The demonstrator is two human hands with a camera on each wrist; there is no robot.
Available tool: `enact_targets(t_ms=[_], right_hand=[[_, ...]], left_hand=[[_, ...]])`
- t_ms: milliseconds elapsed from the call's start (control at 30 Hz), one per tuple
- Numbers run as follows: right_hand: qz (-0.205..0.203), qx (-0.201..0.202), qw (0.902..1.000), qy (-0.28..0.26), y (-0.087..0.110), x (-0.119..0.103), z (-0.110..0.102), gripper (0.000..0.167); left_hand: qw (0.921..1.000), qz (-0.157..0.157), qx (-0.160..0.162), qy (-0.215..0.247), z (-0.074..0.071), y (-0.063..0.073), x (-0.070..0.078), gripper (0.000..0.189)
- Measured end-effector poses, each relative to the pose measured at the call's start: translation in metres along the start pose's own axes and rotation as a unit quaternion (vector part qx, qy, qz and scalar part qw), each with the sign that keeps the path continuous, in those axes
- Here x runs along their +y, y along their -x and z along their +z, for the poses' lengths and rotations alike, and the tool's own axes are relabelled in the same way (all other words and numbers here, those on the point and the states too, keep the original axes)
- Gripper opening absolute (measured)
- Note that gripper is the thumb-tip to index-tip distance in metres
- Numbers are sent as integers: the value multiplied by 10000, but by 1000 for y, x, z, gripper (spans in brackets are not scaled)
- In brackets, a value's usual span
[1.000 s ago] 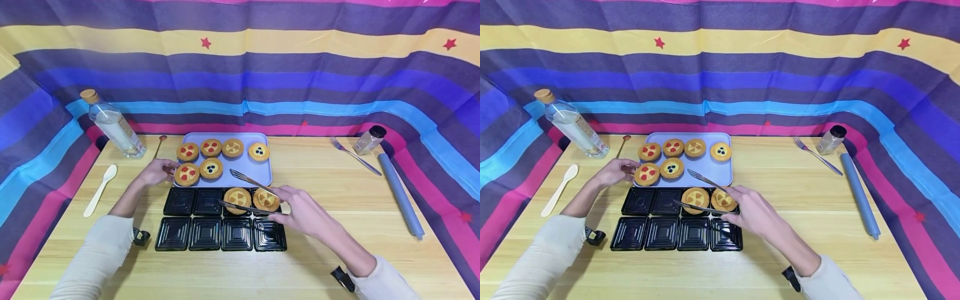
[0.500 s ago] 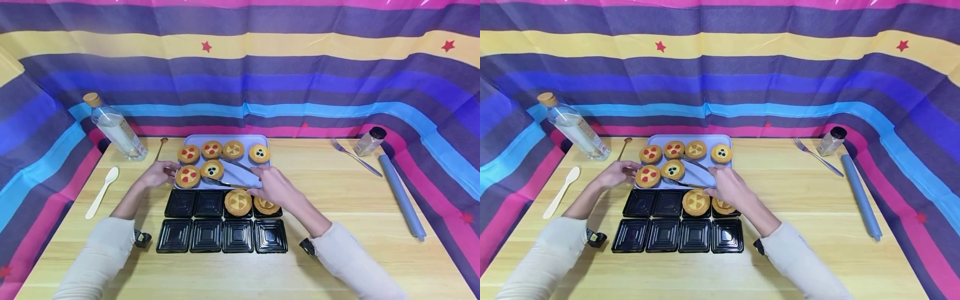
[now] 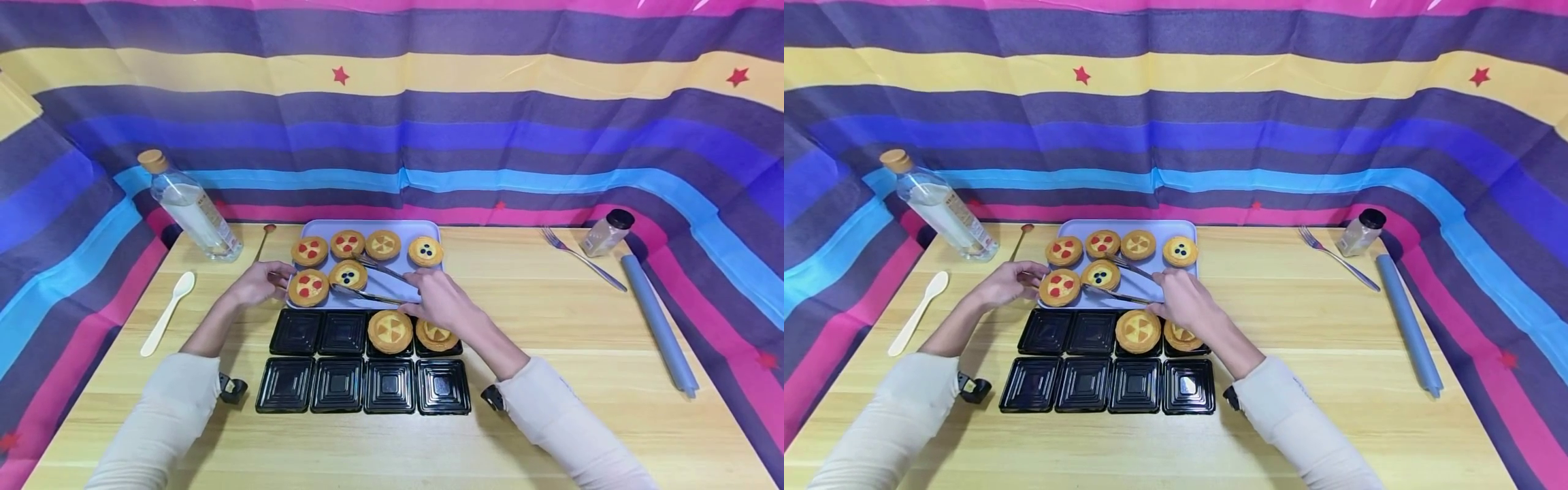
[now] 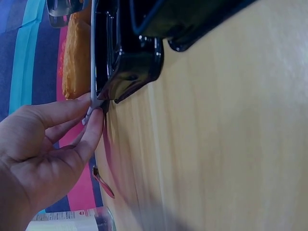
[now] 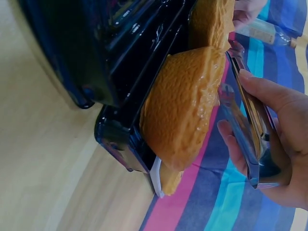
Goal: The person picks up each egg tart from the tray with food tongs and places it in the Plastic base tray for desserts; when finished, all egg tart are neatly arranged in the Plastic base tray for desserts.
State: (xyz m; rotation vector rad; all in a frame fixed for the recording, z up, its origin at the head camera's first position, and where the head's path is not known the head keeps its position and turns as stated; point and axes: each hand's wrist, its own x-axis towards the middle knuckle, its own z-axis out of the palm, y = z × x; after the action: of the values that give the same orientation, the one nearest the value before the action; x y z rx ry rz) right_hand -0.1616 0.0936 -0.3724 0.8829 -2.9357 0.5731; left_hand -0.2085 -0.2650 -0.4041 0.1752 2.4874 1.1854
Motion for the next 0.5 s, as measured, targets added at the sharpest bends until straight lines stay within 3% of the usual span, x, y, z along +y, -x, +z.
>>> enact_targets(t_ms=[300, 500], right_hand=[[-49, 192, 9998, -18, 10, -2, -9, 60], [-209, 82, 9994, -275, 27, -14, -17, 59]], left_hand=[[9999, -8, -95, 114, 0, -1, -3, 57], [9996, 142, -105, 205, -3, -2, -5, 55]])
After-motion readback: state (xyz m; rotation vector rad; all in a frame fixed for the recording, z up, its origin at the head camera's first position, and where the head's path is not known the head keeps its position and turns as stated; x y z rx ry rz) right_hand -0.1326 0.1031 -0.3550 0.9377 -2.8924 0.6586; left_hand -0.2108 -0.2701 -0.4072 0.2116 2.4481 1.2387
